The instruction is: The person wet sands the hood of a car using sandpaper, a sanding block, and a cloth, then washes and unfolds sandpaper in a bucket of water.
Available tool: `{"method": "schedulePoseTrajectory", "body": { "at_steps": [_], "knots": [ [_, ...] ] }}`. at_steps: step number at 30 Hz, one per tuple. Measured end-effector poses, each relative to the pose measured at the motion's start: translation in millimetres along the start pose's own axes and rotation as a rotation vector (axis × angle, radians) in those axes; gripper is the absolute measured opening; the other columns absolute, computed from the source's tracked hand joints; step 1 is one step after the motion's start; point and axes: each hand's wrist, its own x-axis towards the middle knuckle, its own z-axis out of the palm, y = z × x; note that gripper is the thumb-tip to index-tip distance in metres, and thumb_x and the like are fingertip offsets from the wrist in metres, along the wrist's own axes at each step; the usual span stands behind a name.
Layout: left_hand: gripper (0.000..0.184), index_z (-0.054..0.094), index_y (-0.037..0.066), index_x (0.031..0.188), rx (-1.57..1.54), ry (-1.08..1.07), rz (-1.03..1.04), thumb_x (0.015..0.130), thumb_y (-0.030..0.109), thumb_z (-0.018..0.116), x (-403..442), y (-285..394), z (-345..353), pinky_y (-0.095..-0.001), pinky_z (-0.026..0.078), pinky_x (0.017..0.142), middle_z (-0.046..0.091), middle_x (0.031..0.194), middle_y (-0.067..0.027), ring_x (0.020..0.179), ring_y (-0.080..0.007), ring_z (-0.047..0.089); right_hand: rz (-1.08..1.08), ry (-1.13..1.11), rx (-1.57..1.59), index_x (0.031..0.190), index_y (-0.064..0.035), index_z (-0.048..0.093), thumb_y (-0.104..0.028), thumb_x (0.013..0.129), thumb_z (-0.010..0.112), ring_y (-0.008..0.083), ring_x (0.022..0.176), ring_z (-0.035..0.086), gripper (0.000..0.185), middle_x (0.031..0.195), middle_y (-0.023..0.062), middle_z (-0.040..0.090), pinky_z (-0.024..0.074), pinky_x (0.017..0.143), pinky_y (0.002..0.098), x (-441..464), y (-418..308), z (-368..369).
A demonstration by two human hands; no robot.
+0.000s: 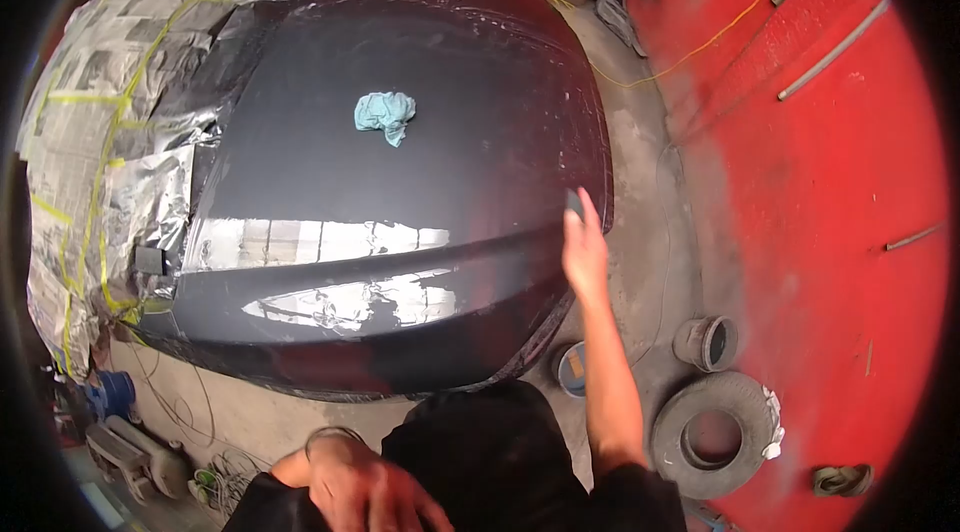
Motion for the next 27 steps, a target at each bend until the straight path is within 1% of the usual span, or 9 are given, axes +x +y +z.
{"method": "schedulePoseTrajectory", "body": {
  "at_steps": [3, 7, 9, 12, 15, 18, 21, 22, 27],
  "knots": [
    [0.031, 0.078, -0.004, 0.117, 0.006, -0.094, -0.111, 0.109, 0.024, 0.067, -30, 16, -47, -0.0498, 0.050, 0.106, 0.075, 0.130, -0.0225, 0.121, -0.0432, 0.069, -0.395, -0.041, -0.301, 0.157, -0.0032, 0.054, -0.019, 0.112, 0.054, 0.0379, 0.151, 0.051, 0.048, 0.160, 0.0212, 0.057, 0.0381, 0.127, 0.0437, 31, -17, 67],
    [0.022, 0.081, -0.004, 0.113, 0.755, 0.757, -0.783, 0.100, 0.011, 0.072, -59, 79, -102, -0.0448, 0.053, 0.109, 0.077, 0.127, -0.0187, 0.126, -0.0354, 0.071, -0.506, -0.474, -0.668, 0.170, -0.0160, 0.040, -0.040, 0.115, 0.046, 0.0345, 0.166, 0.026, 0.060, 0.177, 0.0084, 0.037, 0.0153, 0.133, 0.0668, -16, -12, 105],
    [0.031, 0.079, -0.001, 0.120, 1.252, 0.924, -0.796, 0.097, 0.019, 0.078, -47, 87, -163, -0.0431, 0.048, 0.116, 0.076, 0.130, -0.0137, 0.132, -0.0272, 0.065, -0.512, -0.507, -0.711, 0.173, -0.0182, 0.033, -0.043, 0.115, 0.044, 0.0333, 0.168, 0.020, 0.064, 0.181, 0.0052, 0.029, 0.0116, 0.131, 0.0731, -37, -7, 102],
    [0.058, 0.068, 0.018, 0.147, 2.233, 0.863, -0.958, 0.094, 0.037, 0.083, -105, 96, -271, -0.0570, 0.036, 0.125, 0.058, 0.155, -0.0207, 0.149, -0.0425, 0.049, -0.504, -0.532, -0.746, 0.174, -0.0185, 0.029, -0.046, 0.116, 0.041, 0.0330, 0.169, 0.017, 0.066, 0.182, 0.0041, 0.024, 0.0092, 0.129, 0.0759, 10, -8, 103],
    [0.066, 0.063, 0.023, 0.151, 2.596, 0.974, -1.103, 0.092, 0.046, 0.084, -100, 81, -321, -0.0623, 0.031, 0.126, 0.049, 0.163, -0.0216, 0.155, -0.0454, 0.040, -0.331, -0.391, -0.711, 0.174, -0.0162, 0.028, -0.044, 0.116, 0.040, 0.0342, 0.169, 0.017, 0.065, 0.182, 0.0061, 0.024, 0.0111, 0.129, 0.0760, 109, -15, 114],
    [0.054, 0.068, 0.018, 0.139, 2.587, 0.900, -1.311, 0.091, 0.039, 0.085, -114, 78, -355, -0.0603, 0.039, 0.120, 0.058, 0.149, -0.0215, 0.147, -0.0470, 0.048, -0.369, -0.388, -0.728, 0.174, -0.0151, 0.028, -0.043, 0.116, 0.039, 0.0352, 0.169, 0.016, 0.065, 0.182, 0.0072, 0.023, 0.0123, 0.129, 0.0767, 103, -19, 116],
    [0.042, 0.067, 0.014, 0.124, 2.451, 0.899, -1.142, 0.089, 0.029, 0.086, -139, 85, -401, -0.0562, 0.048, 0.109, 0.064, 0.128, -0.0186, 0.136, -0.0458, 0.054, -0.609, -0.589, -0.704, 0.174, -0.0162, 0.028, -0.043, 0.116, 0.037, 0.0327, 0.169, 0.017, 0.064, 0.182, 0.0048, 0.023, 0.0106, 0.129, 0.0777, 43, 3, 94],
    [0.036, 0.064, 0.012, 0.115, 2.477, 0.815, -0.988, 0.086, 0.018, 0.085, -124, 77, -402, -0.0534, 0.056, 0.092, 0.065, 0.114, -0.0155, 0.116, -0.0432, 0.065, -0.642, -0.589, -0.729, 0.174, -0.0165, 0.028, -0.044, 0.116, 0.037, 0.0318, 0.169, 0.018, 0.064, 0.182, 0.0041, 0.023, 0.0100, 0.129, 0.0774, 60, 5, 91],
    [0.020, 0.068, 0.013, 0.112, 2.350, 0.571, -1.166, 0.094, 0.020, 0.075, -48, 36, -429, -0.0539, 0.058, 0.078, 0.074, 0.105, -0.0133, 0.091, -0.0422, 0.073, -0.604, -0.470, -0.653, 0.172, -0.0150, 0.033, -0.042, 0.117, 0.035, 0.0279, 0.168, 0.019, 0.061, 0.181, 0.0023, 0.027, 0.0106, 0.129, 0.0766, 222, 1, 128]
  ]
}}
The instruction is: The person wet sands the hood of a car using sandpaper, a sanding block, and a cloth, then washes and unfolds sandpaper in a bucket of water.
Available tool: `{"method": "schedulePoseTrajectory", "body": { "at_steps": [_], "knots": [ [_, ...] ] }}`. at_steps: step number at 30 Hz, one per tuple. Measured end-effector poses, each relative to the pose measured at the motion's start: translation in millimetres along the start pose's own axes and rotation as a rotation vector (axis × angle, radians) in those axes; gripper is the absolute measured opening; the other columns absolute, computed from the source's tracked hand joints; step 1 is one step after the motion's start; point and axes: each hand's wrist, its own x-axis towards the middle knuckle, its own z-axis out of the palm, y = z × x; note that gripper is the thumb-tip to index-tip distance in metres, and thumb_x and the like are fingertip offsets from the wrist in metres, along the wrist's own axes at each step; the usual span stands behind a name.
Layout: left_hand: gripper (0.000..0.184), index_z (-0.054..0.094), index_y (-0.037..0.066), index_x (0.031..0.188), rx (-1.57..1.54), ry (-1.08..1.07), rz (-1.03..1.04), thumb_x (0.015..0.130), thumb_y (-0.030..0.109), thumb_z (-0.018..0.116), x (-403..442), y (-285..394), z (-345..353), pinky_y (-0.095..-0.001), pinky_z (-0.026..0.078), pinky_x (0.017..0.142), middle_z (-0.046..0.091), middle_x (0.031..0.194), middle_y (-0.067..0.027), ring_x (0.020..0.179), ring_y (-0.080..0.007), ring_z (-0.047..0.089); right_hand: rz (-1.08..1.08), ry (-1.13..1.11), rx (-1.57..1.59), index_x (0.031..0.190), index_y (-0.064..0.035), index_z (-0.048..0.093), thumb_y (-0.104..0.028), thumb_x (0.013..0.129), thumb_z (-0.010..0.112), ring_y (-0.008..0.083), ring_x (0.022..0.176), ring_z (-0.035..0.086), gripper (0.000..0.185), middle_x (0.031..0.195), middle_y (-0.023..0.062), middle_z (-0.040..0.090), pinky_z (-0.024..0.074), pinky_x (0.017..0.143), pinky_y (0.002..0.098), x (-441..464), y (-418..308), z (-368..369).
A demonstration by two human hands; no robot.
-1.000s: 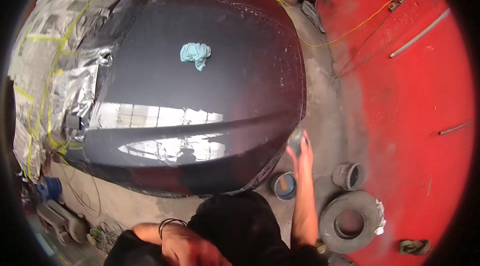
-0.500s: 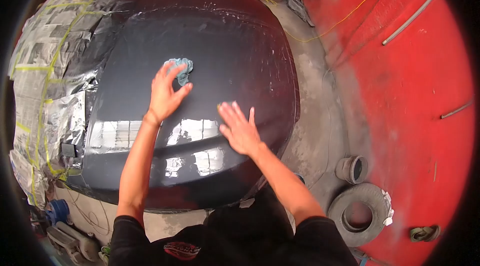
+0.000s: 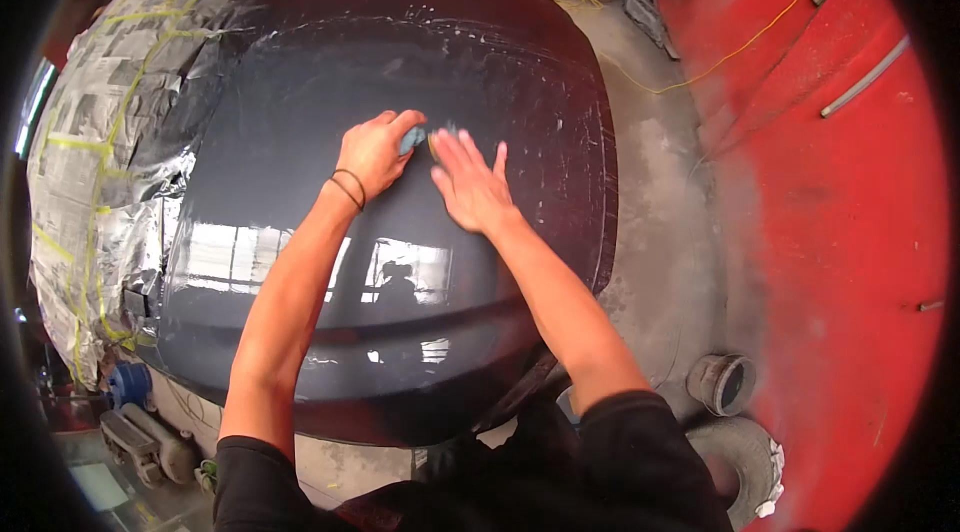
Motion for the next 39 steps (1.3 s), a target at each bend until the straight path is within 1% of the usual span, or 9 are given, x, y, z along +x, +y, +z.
{"method": "schedulePoseTrajectory", "body": {
  "at_steps": [2, 3, 6, 12, 15, 20, 26, 32, 39],
  "knots": [
    [0.018, 0.071, 0.014, 0.110, 0.082, -0.101, -0.001, 0.099, 0.028, 0.072, 27, 16, 6, -0.0539, 0.059, 0.078, 0.077, 0.098, -0.0141, 0.091, -0.0422, 0.074, 0.069, -0.018, -0.035, 0.171, -0.0146, 0.035, -0.042, 0.117, 0.036, 0.0286, 0.169, 0.018, 0.061, 0.181, 0.0023, 0.027, 0.0106, 0.129, 0.0769, 13, -2, 3],
    [0.027, 0.075, 0.013, 0.104, 0.145, -0.153, -0.079, 0.103, 0.039, 0.067, 43, 28, 4, -0.0545, 0.059, 0.078, 0.078, 0.089, -0.0167, 0.088, -0.0428, 0.075, 0.007, -0.011, -0.030, 0.171, -0.0148, 0.034, -0.041, 0.116, 0.036, 0.0288, 0.169, 0.018, 0.061, 0.181, 0.0023, 0.026, 0.0100, 0.129, 0.0769, -2, -7, 6],
    [0.035, 0.077, 0.010, 0.100, 0.179, -0.151, -0.212, 0.103, 0.043, 0.065, 82, 39, 5, -0.0551, 0.060, 0.081, 0.078, 0.089, -0.0192, 0.089, -0.0437, 0.076, -0.184, -0.067, -0.002, 0.175, -0.0189, 0.026, -0.040, 0.115, 0.036, 0.0271, 0.169, 0.017, 0.064, 0.183, 0.0011, 0.022, 0.0071, 0.130, 0.0762, -74, -12, 7],
    [0.040, 0.075, 0.007, 0.109, 0.231, -0.094, -0.453, 0.104, 0.045, 0.063, 48, 17, -13, -0.0540, 0.059, 0.086, 0.077, 0.093, -0.0228, 0.097, -0.0440, 0.075, -0.054, -0.056, -0.026, 0.175, -0.0196, 0.026, -0.039, 0.116, 0.033, 0.0263, 0.170, 0.014, 0.062, 0.184, -0.0001, 0.020, 0.0070, 0.130, 0.0765, 74, 60, -10],
    [0.036, 0.069, 0.011, 0.121, 0.249, -0.007, -0.499, 0.103, 0.042, 0.066, -22, -27, -4, -0.0578, 0.050, 0.103, 0.073, 0.117, -0.0179, 0.123, -0.0380, 0.067, 0.038, -0.049, 0.063, 0.174, -0.0172, 0.026, -0.039, 0.116, 0.032, 0.0280, 0.170, 0.014, 0.062, 0.183, 0.0010, 0.021, 0.0055, 0.130, 0.0768, 85, 49, -6],
    [0.040, 0.066, 0.016, 0.133, 0.333, 0.209, -0.582, 0.101, 0.039, 0.071, -73, -39, 32, -0.0687, 0.026, 0.124, 0.057, 0.147, -0.0120, 0.152, -0.0343, 0.041, -0.182, -0.137, -0.014, 0.176, -0.0188, 0.023, -0.043, 0.117, 0.031, 0.0272, 0.170, 0.012, 0.064, 0.183, 0.0017, 0.021, 0.0010, 0.130, 0.0754, 20, 39, -7],
    [0.040, 0.066, 0.014, 0.134, 0.313, 0.237, -0.591, 0.100, 0.034, 0.073, -67, -31, 28, -0.0698, 0.026, 0.124, 0.056, 0.150, -0.0140, 0.151, -0.0360, 0.043, 0.051, -0.077, 0.003, 0.175, -0.0246, 0.025, -0.046, 0.117, 0.027, 0.0251, 0.170, 0.013, 0.062, 0.183, -0.0024, 0.020, 0.0049, 0.130, 0.0762, 158, 62, -6],
    [0.038, 0.067, 0.014, 0.133, 0.329, 0.241, -0.606, 0.100, 0.032, 0.072, -67, -32, 31, -0.0681, 0.026, 0.125, 0.054, 0.152, -0.0152, 0.152, -0.0371, 0.043, -0.226, -0.170, 0.003, 0.176, -0.0221, 0.024, -0.040, 0.117, 0.029, 0.0282, 0.170, 0.011, 0.061, 0.184, 0.0010, 0.019, 0.0012, 0.131, 0.0754, 94, 47, -7],
    [0.041, 0.066, 0.014, 0.134, 0.397, 0.244, -0.623, 0.097, 0.032, 0.072, -69, -6, 44, -0.0666, 0.027, 0.125, 0.054, 0.155, -0.0161, 0.153, -0.0386, 0.042, -0.125, -0.140, -0.048, 0.176, -0.0241, 0.020, -0.039, 0.117, 0.026, 0.0250, 0.170, 0.009, 0.061, 0.185, -0.0020, 0.014, 0.0054, 0.131, 0.0757, 243, 96, -10]
  ]
}}
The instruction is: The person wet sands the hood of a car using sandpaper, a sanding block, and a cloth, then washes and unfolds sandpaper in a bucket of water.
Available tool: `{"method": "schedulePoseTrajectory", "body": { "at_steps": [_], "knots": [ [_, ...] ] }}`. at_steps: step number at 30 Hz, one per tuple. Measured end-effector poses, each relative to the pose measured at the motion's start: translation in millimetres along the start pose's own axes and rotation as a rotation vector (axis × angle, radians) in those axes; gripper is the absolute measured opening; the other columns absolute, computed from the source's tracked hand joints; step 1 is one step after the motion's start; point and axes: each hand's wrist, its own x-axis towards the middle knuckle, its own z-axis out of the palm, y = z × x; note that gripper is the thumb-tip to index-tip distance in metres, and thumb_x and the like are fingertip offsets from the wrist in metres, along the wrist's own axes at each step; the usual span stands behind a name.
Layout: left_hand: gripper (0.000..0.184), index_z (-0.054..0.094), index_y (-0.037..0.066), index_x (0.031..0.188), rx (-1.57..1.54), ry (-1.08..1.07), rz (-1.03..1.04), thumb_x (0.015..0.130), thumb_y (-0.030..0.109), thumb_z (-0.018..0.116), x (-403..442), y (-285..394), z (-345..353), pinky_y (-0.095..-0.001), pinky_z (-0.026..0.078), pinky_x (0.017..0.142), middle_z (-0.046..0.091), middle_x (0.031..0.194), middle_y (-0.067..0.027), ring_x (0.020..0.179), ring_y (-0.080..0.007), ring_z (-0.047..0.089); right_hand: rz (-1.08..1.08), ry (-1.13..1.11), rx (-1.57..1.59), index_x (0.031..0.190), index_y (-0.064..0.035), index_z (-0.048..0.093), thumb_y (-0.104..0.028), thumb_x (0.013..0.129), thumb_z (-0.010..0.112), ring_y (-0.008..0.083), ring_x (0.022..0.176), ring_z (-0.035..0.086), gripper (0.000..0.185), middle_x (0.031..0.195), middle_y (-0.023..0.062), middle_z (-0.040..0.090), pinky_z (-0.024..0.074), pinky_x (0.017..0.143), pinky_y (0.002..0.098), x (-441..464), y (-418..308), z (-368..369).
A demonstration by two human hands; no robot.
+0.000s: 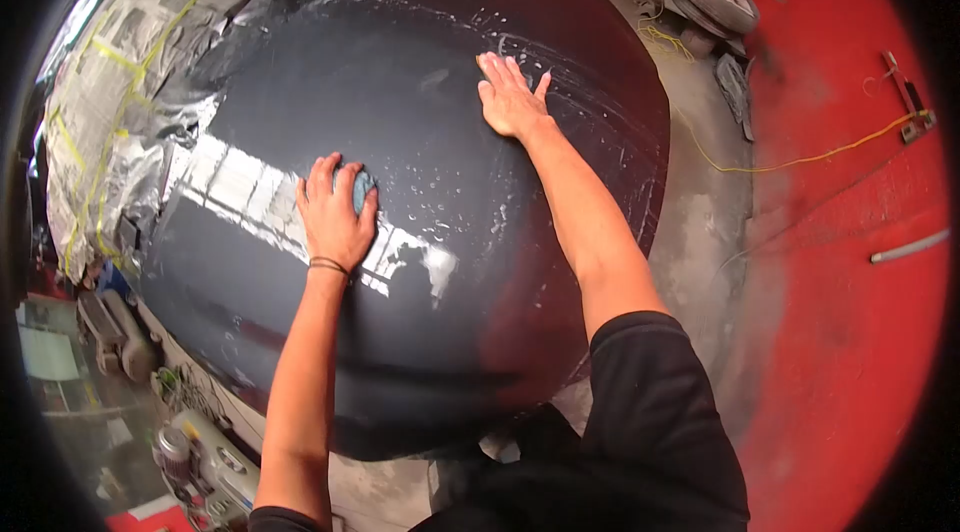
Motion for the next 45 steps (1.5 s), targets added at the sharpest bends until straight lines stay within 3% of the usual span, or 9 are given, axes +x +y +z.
{"method": "schedulePoseTrajectory", "body": {
  "at_steps": [7, 13, 16, 19, 25, 28, 31, 39, 45],
  "knots": [
    [0.041, 0.067, 0.014, 0.132, -0.008, 0.007, -0.018, 0.095, 0.031, 0.073, -7, 10, 1, -0.0644, 0.029, 0.125, 0.055, 0.154, -0.0142, 0.151, -0.0372, 0.045, -0.270, -0.021, -0.018, 0.175, -0.0242, 0.025, -0.040, 0.117, 0.030, 0.0274, 0.170, 0.013, 0.061, 0.184, 0.0021, 0.019, 0.0037, 0.130, 0.0756, -106, 19, 7],
    [0.041, 0.067, 0.014, 0.132, -0.003, 0.044, -0.007, 0.095, 0.031, 0.074, -4, 9, -2, -0.0633, 0.030, 0.124, 0.056, 0.153, -0.0132, 0.150, -0.0365, 0.046, 0.042, 0.011, 0.056, 0.176, -0.0233, 0.020, -0.044, 0.118, 0.026, 0.0271, 0.170, 0.009, 0.062, 0.185, 0.0002, 0.014, 0.0047, 0.130, 0.0764, -31, 36, -3],
    [0.041, 0.067, 0.014, 0.131, 0.019, 0.048, -0.009, 0.095, 0.031, 0.074, -5, 10, -1, -0.0637, 0.031, 0.124, 0.056, 0.152, -0.0131, 0.149, -0.0355, 0.046, -0.117, 0.077, 0.074, 0.176, -0.0218, 0.024, -0.043, 0.118, 0.030, 0.0310, 0.170, 0.012, 0.061, 0.184, 0.0037, 0.017, 0.0042, 0.128, 0.0787, -111, 32, 20],
    [0.040, 0.067, 0.014, 0.131, 0.004, 0.043, -0.013, 0.095, 0.031, 0.074, -3, 11, -1, -0.0638, 0.031, 0.124, 0.056, 0.151, -0.0127, 0.149, -0.0349, 0.047, -0.209, -0.079, -0.045, 0.176, -0.0220, 0.023, -0.043, 0.118, 0.025, 0.0291, 0.170, 0.012, 0.062, 0.184, 0.0034, 0.017, 0.0043, 0.129, 0.0774, -150, 45, 5],
    [0.040, 0.067, 0.014, 0.131, 0.018, 0.058, -0.007, 0.095, 0.030, 0.073, -8, 9, 1, -0.0639, 0.031, 0.124, 0.057, 0.151, -0.0125, 0.148, -0.0345, 0.047, 0.102, 0.005, 0.040, 0.177, -0.0232, 0.020, -0.043, 0.119, 0.025, 0.0288, 0.170, 0.011, 0.062, 0.185, 0.0028, 0.014, 0.0056, 0.128, 0.0783, -55, 82, -1],
    [0.040, 0.067, 0.014, 0.131, 0.018, 0.056, -0.009, 0.095, 0.031, 0.073, -5, 9, 0, -0.0639, 0.032, 0.124, 0.057, 0.151, -0.0128, 0.149, -0.0346, 0.047, 0.021, 0.091, 0.085, 0.176, -0.0225, 0.022, -0.044, 0.118, 0.029, 0.0326, 0.170, 0.012, 0.062, 0.184, 0.0037, 0.017, 0.0058, 0.128, 0.0786, -114, 69, 23],
    [0.040, 0.068, 0.014, 0.131, 0.020, 0.050, -0.006, 0.096, 0.031, 0.073, -4, 7, 1, -0.0639, 0.031, 0.124, 0.057, 0.152, -0.0128, 0.149, -0.0348, 0.047, -0.063, -0.043, 0.005, 0.177, -0.0209, 0.019, -0.044, 0.119, 0.026, 0.0302, 0.170, 0.010, 0.063, 0.185, 0.0034, 0.014, 0.0050, 0.128, 0.0776, -176, 63, 18],
    [0.040, 0.067, 0.014, 0.133, 0.029, 0.048, -0.019, 0.097, 0.032, 0.072, -2, 8, 2, -0.0630, 0.031, 0.125, 0.057, 0.153, -0.0129, 0.150, -0.0348, 0.046, 0.175, 0.036, 0.138, 0.177, -0.0241, 0.018, -0.047, 0.119, 0.022, 0.0282, 0.171, 0.008, 0.062, 0.185, 0.0004, 0.012, 0.0057, 0.129, 0.0775, -102, 106, 12],
    [0.041, 0.067, 0.015, 0.135, 0.031, 0.035, -0.012, 0.098, 0.033, 0.071, -5, 6, 5, -0.0605, 0.030, 0.127, 0.058, 0.153, -0.0130, 0.151, -0.0340, 0.047, -0.033, -0.036, 0.026, 0.177, -0.0218, 0.017, -0.052, 0.118, 0.018, 0.0282, 0.171, 0.007, 0.066, 0.186, 0.0013, 0.010, 0.0037, 0.129, 0.0771, -176, 116, 16]
  ]
}}
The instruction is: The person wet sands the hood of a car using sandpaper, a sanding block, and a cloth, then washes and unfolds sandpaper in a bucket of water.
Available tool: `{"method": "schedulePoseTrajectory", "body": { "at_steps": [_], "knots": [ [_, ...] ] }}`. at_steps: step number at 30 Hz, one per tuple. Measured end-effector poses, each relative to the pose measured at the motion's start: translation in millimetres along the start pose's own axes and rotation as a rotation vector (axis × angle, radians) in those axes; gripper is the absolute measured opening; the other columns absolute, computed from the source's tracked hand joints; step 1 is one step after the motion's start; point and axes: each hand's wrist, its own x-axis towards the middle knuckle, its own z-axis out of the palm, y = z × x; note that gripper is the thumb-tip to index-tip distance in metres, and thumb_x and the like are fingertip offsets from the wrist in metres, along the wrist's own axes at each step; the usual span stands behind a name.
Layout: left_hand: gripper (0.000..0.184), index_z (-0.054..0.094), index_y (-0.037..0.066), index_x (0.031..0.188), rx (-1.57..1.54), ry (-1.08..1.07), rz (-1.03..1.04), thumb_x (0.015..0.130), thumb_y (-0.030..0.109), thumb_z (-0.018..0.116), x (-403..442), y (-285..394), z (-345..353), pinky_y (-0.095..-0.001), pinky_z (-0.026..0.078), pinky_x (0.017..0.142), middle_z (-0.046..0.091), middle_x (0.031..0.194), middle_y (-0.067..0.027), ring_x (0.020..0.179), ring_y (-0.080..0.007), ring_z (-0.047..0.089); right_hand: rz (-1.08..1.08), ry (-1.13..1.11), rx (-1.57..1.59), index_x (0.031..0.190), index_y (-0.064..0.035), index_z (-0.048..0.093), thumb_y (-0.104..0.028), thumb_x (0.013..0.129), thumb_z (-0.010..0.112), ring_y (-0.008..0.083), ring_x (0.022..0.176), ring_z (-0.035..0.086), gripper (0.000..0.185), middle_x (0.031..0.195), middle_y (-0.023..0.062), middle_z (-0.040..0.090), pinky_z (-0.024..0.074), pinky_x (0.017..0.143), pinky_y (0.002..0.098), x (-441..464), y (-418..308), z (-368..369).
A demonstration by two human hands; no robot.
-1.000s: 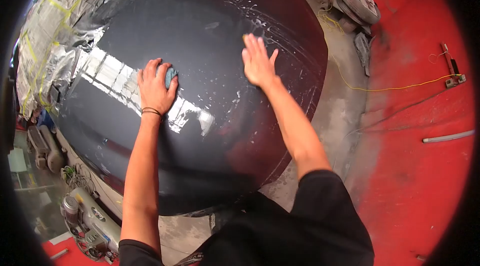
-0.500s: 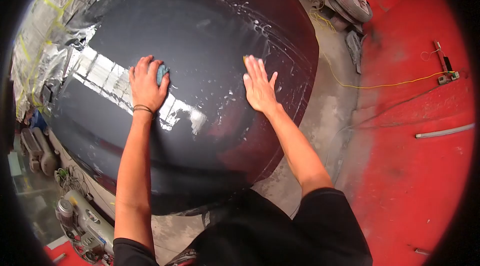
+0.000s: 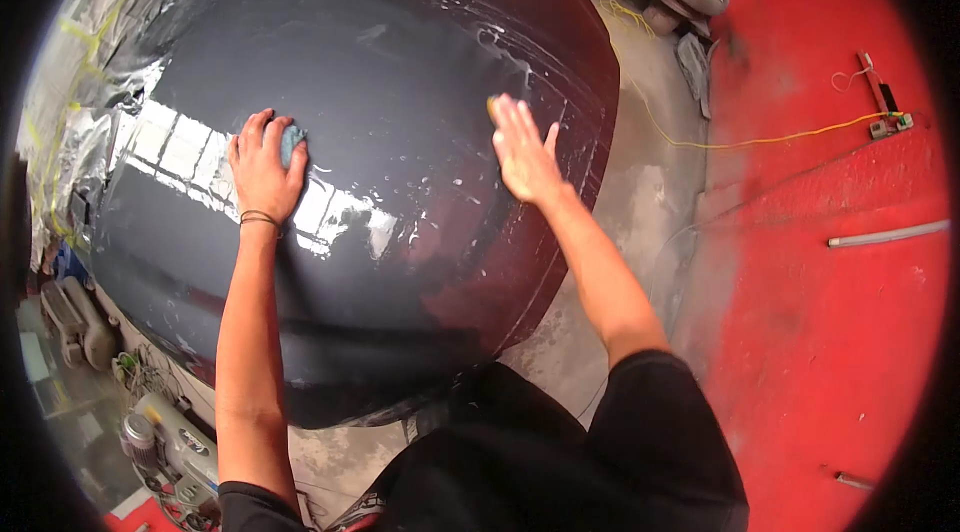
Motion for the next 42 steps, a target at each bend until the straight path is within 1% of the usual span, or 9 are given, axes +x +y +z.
{"method": "schedulePoseTrajectory", "body": {
  "at_steps": [6, 11, 14, 18, 24, 29, 33, 36, 42],
  "knots": [
    [0.041, 0.067, 0.015, 0.136, -0.014, 0.001, 0.002, 0.100, 0.033, 0.069, 1, 2, -3, -0.0572, 0.030, 0.127, 0.057, 0.155, -0.0133, 0.150, -0.0339, 0.048, 0.259, 0.090, 0.120, 0.177, -0.0244, 0.017, -0.048, 0.118, 0.022, 0.0283, 0.171, 0.007, 0.063, 0.186, 0.0005, 0.010, 0.0053, 0.128, 0.0784, 49, 26, 3],
    [0.040, 0.067, 0.015, 0.137, 0.015, -0.012, 0.016, 0.100, 0.033, 0.069, -2, 3, 0, -0.0555, 0.032, 0.125, 0.056, 0.156, -0.0130, 0.148, -0.0340, 0.049, 0.089, 0.002, 0.066, 0.177, -0.0239, 0.016, -0.051, 0.118, 0.020, 0.0294, 0.171, 0.008, 0.065, 0.186, 0.0012, 0.010, 0.0022, 0.128, 0.0778, -55, 12, 20],
    [0.040, 0.067, 0.015, 0.137, 0.003, -0.004, 0.053, 0.101, 0.031, 0.069, 0, -2, 2, -0.0522, 0.034, 0.123, 0.057, 0.155, -0.0127, 0.145, -0.0344, 0.051, 0.200, 0.047, 0.053, 0.177, -0.0249, 0.015, -0.052, 0.118, 0.019, 0.0251, 0.171, 0.007, 0.065, 0.186, -0.0015, 0.009, 0.0028, 0.129, 0.0771, -9, 57, 11],
    [0.040, 0.066, 0.015, 0.138, 0.002, -0.022, 0.049, 0.101, 0.030, 0.069, -1, 3, 0, -0.0511, 0.034, 0.123, 0.057, 0.155, -0.0128, 0.145, -0.0355, 0.051, 0.336, 0.101, 0.183, 0.177, -0.0242, 0.015, -0.048, 0.118, 0.024, 0.0276, 0.171, 0.007, 0.064, 0.186, -0.0007, 0.009, 0.0021, 0.129, 0.0769, 19, 73, 8],
    [0.040, 0.066, 0.013, 0.138, 0.010, -0.045, 0.036, 0.103, 0.030, 0.068, 3, 6, -3, -0.0500, 0.034, 0.123, 0.056, 0.156, -0.0130, 0.144, -0.0358, 0.052, 0.215, -0.006, 0.148, 0.178, -0.0240, 0.014, -0.050, 0.118, 0.022, 0.0293, 0.171, 0.006, 0.065, 0.186, 0.0017, 0.005, 0.0035, 0.129, 0.0770, -78, 54, 28],
    [0.041, 0.066, 0.011, 0.140, 0.012, -0.033, 0.077, 0.104, 0.030, 0.068, 4, 2, 1, -0.0498, 0.034, 0.123, 0.056, 0.156, -0.0134, 0.144, -0.0360, 0.051, 0.386, 0.088, 0.257, 0.177, -0.0236, 0.016, -0.050, 0.118, 0.024, 0.0270, 0.171, 0.005, 0.065, 0.186, -0.0012, 0.009, 0.0037, 0.129, 0.0772, -8, 119, 12],
    [0.042, 0.065, 0.011, 0.141, 0.024, -0.037, 0.087, 0.105, 0.031, 0.066, 1, -4, 4, -0.0505, 0.034, 0.124, 0.056, 0.157, -0.0138, 0.147, -0.0370, 0.050, 0.349, 0.164, 0.260, 0.177, -0.0246, 0.017, -0.050, 0.118, 0.023, 0.0293, 0.171, 0.006, 0.064, 0.185, 0.0018, 0.009, 0.0036, 0.128, 0.0779, -57, 90, 35],
    [0.041, 0.064, 0.011, 0.141, 0.034, -0.058, 0.062, 0.105, 0.031, 0.066, 2, 2, 3, -0.0507, 0.035, 0.123, 0.056, 0.156, -0.0144, 0.147, -0.0373, 0.050, 0.301, 0.071, 0.232, 0.177, -0.0240, 0.016, -0.051, 0.118, 0.022, 0.0287, 0.171, 0.006, 0.065, 0.186, 0.0015, 0.009, 0.0041, 0.129, 0.0762, -86, 91, 37],
    [0.041, 0.065, 0.010, 0.141, 0.037, -0.068, 0.092, 0.105, 0.030, 0.065, 1, -2, 6, -0.0507, 0.036, 0.122, 0.057, 0.156, -0.0146, 0.145, -0.0377, 0.051, 0.443, 0.127, 0.294, 0.177, -0.0226, 0.017, -0.050, 0.118, 0.023, 0.0275, 0.171, 0.008, 0.065, 0.185, -0.0005, 0.010, 0.0067, 0.129, 0.0770, -21, 146, 17]
  ]
}}
